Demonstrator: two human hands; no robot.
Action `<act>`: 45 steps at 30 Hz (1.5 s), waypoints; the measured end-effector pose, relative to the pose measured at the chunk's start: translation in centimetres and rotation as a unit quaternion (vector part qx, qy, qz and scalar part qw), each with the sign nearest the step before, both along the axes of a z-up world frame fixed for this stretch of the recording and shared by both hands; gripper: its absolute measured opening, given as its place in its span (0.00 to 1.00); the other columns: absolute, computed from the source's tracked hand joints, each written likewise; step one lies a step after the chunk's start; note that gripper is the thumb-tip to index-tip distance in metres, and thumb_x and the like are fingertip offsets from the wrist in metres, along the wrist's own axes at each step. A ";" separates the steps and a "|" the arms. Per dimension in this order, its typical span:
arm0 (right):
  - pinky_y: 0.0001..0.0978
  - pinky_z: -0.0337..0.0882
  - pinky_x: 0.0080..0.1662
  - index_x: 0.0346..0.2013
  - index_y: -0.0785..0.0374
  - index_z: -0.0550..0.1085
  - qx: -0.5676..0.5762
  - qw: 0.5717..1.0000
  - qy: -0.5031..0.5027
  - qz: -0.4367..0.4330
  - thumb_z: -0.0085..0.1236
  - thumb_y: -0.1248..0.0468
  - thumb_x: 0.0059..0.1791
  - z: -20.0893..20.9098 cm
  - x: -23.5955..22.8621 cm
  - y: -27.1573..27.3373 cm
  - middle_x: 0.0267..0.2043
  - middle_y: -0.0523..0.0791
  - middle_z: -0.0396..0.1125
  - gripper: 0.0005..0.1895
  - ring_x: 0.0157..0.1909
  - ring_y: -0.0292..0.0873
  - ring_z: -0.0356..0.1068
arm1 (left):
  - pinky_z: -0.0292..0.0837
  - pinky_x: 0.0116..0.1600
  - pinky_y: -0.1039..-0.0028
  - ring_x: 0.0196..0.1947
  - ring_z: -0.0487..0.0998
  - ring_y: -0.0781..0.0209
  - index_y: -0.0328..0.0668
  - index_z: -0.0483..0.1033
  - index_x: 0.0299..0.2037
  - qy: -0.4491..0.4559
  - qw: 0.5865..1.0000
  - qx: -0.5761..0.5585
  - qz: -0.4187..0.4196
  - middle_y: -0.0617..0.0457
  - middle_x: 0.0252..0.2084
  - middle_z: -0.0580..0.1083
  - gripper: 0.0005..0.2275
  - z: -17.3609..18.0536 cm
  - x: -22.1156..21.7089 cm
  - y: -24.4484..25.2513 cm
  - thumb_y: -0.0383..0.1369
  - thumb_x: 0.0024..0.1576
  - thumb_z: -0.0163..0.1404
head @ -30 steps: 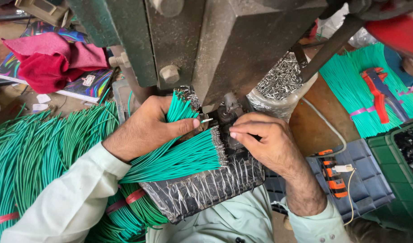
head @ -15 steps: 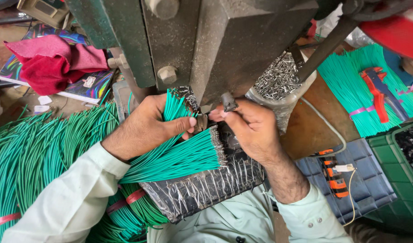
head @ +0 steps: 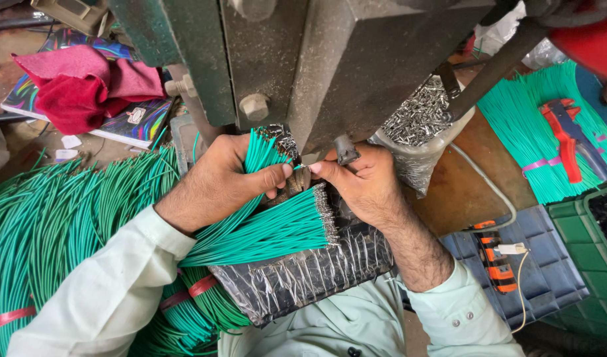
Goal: The person repeatedly inserts green insulated wires into a press machine and crimps metal connectors onto their ends. The person holds a bundle of wires in the left hand and feeds individual wires into the press with the right hand, then removes the finished wire and places it into a tray.
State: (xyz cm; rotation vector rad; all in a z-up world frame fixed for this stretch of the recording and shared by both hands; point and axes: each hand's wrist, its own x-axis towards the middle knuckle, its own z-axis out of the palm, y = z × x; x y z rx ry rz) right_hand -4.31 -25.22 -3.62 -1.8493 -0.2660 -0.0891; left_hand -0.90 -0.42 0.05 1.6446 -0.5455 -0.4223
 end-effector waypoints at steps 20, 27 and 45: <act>0.38 0.72 0.49 0.38 0.66 0.77 -0.301 0.939 -0.165 -0.027 0.60 0.70 0.48 2.7 -4.9 -2.6 0.41 0.48 0.72 0.05 0.46 0.48 0.72 | 0.76 0.37 0.78 0.30 0.77 0.73 0.35 0.81 0.36 0.000 1.000 0.010 -0.007 0.59 0.28 0.79 0.04 0.3 -0.1 -0.2 0.29 0.57 0.57; 0.30 0.78 0.55 0.46 0.72 0.74 0.081 0.996 -0.038 0.013 0.53 0.73 0.56 0.7 -1.6 -0.8 0.46 0.46 0.75 0.06 0.49 0.37 0.76 | 0.77 0.37 0.78 0.29 0.77 0.72 0.34 0.78 0.35 0.014 1.000 -0.016 -0.019 0.58 0.27 0.77 0.05 0.1 0.1 -0.2 0.28 0.59 0.57; 0.25 0.69 0.35 0.29 0.69 0.78 -0.065 0.998 0.015 -0.010 0.68 0.69 0.50 -0.7 0.9 -1.0 0.28 0.40 0.73 0.08 0.32 0.30 0.67 | 0.75 0.34 0.77 0.26 0.77 0.72 0.33 0.80 0.31 -0.001 0.999 0.029 0.018 0.57 0.25 0.78 0.07 -0.3 0.4 -0.1 0.30 0.58 0.57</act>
